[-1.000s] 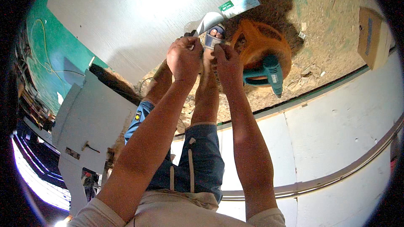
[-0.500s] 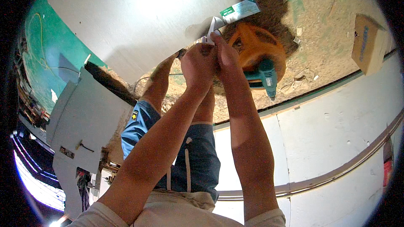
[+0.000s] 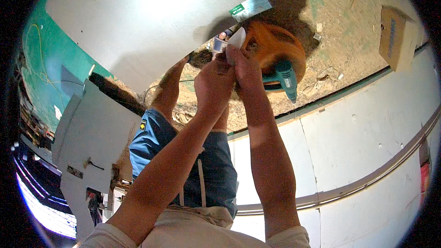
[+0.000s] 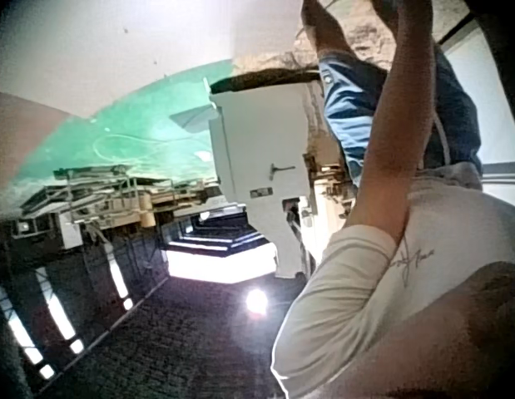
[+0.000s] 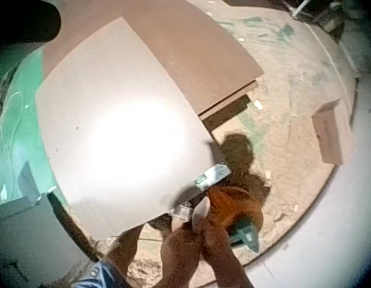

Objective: The person prepares a large flat panel by using a yellow air blower to clean its surface. They then use a blue heat gun to apply heat to the panel's edge and use a scraper to remove a sticker. Finally, they attach a small metal bracket to the panel.

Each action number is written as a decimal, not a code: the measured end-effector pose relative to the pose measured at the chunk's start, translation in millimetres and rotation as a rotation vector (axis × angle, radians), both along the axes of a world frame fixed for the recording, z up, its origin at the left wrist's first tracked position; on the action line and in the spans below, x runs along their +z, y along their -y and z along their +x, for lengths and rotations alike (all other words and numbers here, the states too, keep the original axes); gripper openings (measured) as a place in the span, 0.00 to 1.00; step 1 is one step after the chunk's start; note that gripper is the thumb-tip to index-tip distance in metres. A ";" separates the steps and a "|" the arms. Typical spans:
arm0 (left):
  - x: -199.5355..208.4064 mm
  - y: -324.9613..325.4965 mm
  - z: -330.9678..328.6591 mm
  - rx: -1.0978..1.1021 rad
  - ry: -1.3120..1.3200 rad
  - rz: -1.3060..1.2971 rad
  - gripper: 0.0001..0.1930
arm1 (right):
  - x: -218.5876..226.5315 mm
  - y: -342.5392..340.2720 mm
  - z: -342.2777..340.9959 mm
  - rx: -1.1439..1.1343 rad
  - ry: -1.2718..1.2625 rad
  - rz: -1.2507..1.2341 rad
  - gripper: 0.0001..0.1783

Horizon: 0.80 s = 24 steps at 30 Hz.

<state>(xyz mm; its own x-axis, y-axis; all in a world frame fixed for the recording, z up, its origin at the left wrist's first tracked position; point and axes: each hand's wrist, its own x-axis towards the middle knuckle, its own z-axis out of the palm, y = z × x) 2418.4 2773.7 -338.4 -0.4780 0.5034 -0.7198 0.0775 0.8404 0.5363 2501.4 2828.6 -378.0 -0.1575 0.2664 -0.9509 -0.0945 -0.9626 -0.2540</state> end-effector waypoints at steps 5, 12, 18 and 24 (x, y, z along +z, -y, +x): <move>5.6 32.2 -5.8 0.515 0.279 0.046 0.17 | 14.9 16.7 7.3 0.587 0.369 0.404 0.16; 8.3 11.3 -19.6 0.993 1.088 0.059 0.24 | 54.2 31.2 -20.0 0.878 0.510 0.622 0.17; -34.8 24.6 -43.4 1.164 1.093 0.025 0.16 | 67.6 -6.7 -6.4 1.010 0.102 0.848 0.14; -33.2 47.2 -59.0 0.765 1.057 -0.112 0.13 | -25.3 -98.8 27.2 0.773 0.646 1.192 0.11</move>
<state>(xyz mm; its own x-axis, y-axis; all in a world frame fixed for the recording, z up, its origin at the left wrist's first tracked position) 2359.3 2726.5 -371.6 0.2032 0.2713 -0.9408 -0.8491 0.5273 -0.0314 2528.6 2927.4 -403.3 -0.2703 0.9385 -0.2148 0.7325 0.0557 -0.6785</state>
